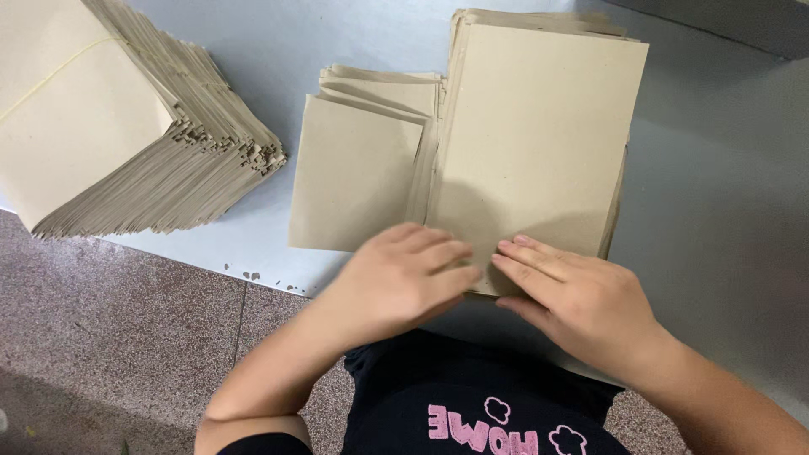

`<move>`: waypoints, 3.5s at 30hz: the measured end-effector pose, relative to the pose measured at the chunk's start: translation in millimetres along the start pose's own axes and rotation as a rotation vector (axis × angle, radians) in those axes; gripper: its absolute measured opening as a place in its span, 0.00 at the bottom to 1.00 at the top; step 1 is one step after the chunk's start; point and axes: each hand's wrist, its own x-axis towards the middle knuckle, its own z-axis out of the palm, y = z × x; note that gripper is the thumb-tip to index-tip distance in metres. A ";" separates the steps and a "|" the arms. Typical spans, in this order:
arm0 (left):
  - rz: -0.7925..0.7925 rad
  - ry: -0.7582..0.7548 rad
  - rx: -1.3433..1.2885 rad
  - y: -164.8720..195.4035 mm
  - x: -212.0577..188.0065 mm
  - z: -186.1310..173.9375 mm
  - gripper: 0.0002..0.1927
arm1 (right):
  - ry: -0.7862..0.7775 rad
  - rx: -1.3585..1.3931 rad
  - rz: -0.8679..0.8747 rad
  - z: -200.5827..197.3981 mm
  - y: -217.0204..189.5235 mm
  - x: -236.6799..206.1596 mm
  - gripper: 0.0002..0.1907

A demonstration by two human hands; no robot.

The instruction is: The person folds kraft paper sheets in half at a workbench, aligning the edges and pressing the crease flat by hand, then places each folded sheet onto a growing stack of finished sheets beside a large pile of unfolded paper.

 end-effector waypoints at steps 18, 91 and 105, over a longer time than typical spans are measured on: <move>0.036 0.056 0.159 -0.1 4.0 28.4 0.14 | 0.098 0.044 -0.029 0.3 -3.9 6.8 0.15; -0.298 0.319 0.236 -18.0 -22.6 0.1 0.17 | 0.031 -0.035 -0.055 8.9 -0.9 5.4 0.25; 0.014 -0.120 0.218 -0.7 -0.6 11.0 0.19 | -0.023 0.009 -0.035 3.9 4.4 9.5 0.28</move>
